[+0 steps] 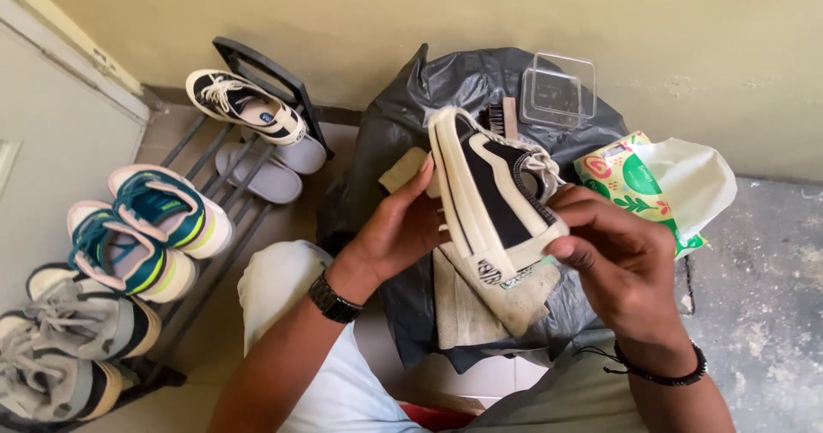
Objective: The person scrubs the white rubber sole and upper of a black and white sneaker using a green brush and a white cloth. They rotate the shoe to clean different sides, wipe the surface, and then place the shoe on a nearby shoe rack before picking up another sneaker to continue cleaning.
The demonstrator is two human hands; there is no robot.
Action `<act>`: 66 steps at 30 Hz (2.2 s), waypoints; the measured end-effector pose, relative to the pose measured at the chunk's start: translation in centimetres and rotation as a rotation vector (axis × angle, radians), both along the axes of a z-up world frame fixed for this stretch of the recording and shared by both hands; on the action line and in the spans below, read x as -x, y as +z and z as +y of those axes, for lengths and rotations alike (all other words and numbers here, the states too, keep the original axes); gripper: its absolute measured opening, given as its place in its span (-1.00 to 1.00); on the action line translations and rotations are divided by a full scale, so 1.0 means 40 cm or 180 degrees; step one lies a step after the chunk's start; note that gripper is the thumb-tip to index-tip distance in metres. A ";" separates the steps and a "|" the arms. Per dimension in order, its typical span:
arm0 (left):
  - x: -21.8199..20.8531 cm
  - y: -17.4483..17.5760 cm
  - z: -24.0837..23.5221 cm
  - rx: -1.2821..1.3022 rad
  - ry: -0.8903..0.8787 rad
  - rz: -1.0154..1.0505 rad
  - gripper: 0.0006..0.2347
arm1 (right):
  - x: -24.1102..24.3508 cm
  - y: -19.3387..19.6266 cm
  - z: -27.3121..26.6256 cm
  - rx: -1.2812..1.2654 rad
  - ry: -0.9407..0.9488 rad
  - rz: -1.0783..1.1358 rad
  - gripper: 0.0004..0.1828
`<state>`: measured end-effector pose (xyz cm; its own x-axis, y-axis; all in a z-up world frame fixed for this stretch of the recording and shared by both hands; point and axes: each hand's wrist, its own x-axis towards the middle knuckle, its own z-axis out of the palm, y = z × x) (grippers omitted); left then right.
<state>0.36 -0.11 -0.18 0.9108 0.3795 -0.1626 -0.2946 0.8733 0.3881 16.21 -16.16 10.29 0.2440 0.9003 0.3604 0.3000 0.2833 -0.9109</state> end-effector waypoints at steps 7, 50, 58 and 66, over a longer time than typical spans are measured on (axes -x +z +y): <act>-0.006 0.036 -0.008 -0.0960 -0.1094 0.0895 -0.21 | -0.052 -0.010 -0.028 0.0451 -0.0626 0.0511 -0.75; 0.024 0.074 -0.082 -0.6085 0.2054 -0.0421 -0.62 | -0.152 -0.024 -0.013 0.0273 -0.0671 -0.1420 -0.88; 0.025 0.083 -0.079 -0.6316 0.2245 -0.0285 -0.63 | -0.192 -0.371 -0.125 0.1937 -0.0088 -0.3751 -0.48; 0.006 0.078 -0.087 -0.5360 0.2822 -0.0443 -0.59 | -0.213 -0.421 -0.183 0.0914 -0.0583 -0.4646 -0.93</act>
